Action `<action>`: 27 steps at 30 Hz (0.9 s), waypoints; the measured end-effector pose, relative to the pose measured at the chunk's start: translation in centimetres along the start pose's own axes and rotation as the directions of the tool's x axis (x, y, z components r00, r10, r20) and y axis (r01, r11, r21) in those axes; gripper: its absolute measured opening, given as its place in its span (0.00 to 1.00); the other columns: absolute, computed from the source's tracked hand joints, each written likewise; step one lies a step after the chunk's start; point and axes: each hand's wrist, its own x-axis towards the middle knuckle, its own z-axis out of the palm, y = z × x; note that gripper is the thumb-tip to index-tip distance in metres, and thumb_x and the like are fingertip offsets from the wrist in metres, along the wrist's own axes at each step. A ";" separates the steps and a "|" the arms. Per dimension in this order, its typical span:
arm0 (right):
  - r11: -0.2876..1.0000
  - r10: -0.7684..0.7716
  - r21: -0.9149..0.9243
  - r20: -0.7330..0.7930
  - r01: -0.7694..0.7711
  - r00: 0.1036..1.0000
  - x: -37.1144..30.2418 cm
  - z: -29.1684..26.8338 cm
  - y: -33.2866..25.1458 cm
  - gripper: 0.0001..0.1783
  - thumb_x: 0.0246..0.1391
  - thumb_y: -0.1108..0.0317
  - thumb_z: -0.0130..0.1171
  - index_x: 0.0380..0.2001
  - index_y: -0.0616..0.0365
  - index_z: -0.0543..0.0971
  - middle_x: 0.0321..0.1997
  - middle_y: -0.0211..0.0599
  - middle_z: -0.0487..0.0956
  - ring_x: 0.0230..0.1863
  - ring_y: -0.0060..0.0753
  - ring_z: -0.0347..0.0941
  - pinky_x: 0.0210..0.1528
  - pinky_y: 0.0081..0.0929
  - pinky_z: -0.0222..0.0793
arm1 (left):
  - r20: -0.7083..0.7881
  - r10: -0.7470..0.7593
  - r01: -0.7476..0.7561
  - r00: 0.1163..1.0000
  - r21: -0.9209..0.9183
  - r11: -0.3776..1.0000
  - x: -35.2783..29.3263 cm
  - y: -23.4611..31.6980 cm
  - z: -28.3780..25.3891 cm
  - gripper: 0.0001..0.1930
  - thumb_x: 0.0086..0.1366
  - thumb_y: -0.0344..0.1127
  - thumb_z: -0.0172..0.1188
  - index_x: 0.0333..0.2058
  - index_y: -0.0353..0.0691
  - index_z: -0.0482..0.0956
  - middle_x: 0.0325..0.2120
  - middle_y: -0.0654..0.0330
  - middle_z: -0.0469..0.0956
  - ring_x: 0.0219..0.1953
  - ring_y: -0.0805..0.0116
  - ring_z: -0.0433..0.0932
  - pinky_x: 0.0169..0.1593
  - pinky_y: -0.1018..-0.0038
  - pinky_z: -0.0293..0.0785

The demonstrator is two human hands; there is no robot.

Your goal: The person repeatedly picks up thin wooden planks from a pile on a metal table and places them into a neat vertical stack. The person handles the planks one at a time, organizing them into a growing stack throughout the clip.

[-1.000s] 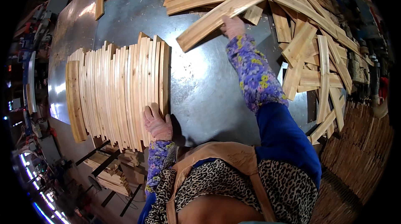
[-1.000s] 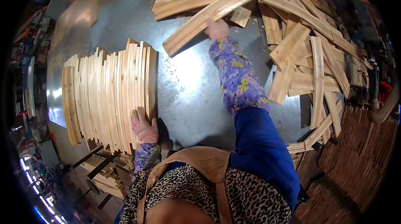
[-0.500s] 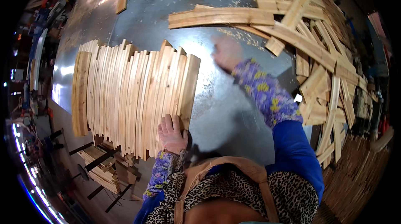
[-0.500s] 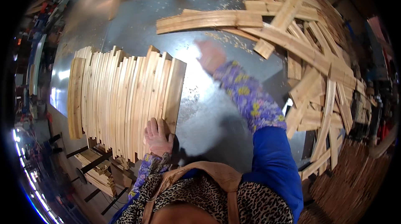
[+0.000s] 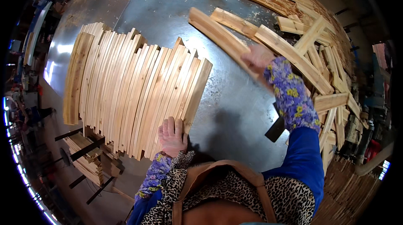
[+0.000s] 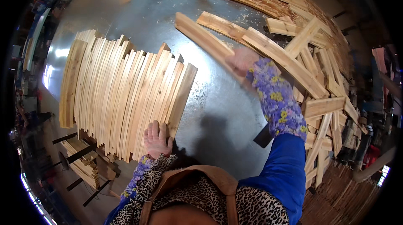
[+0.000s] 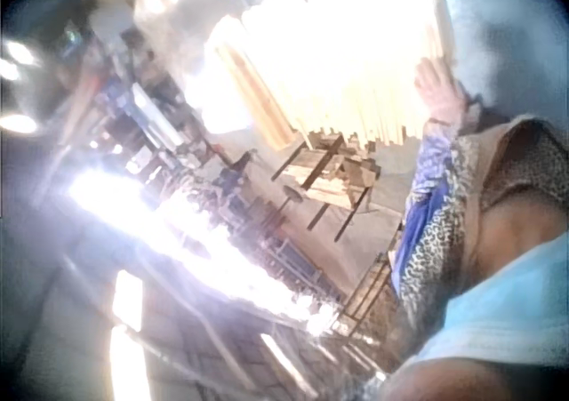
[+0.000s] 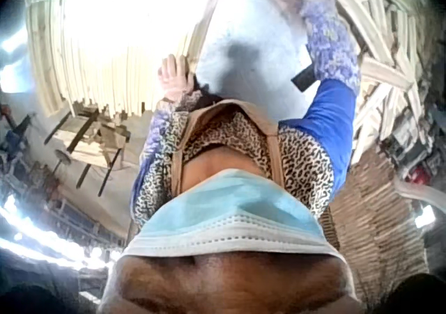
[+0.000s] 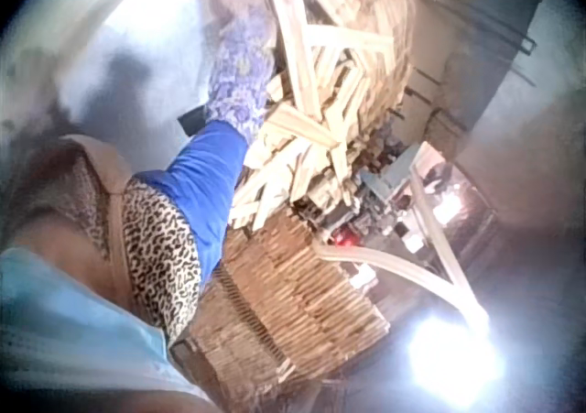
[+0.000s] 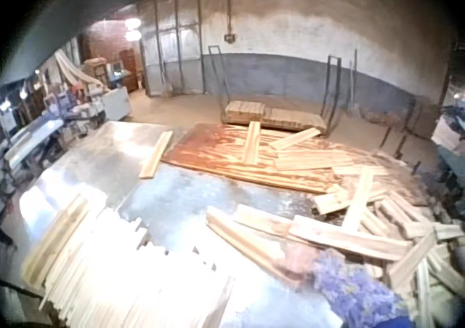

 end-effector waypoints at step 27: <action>0.978 0.012 0.209 -0.117 0.013 0.993 -5.1 0.8 12.1 0.51 0.66 0.36 0.56 0.81 0.58 0.62 0.74 0.60 0.76 0.71 0.62 0.76 0.76 0.44 0.69 | 0.139 0.127 -0.087 0.982 -0.264 0.961 2.1 0.4 -2.7 0.43 0.60 0.44 0.69 0.71 0.30 0.66 0.66 0.34 0.68 0.66 0.36 0.71 0.67 0.45 0.69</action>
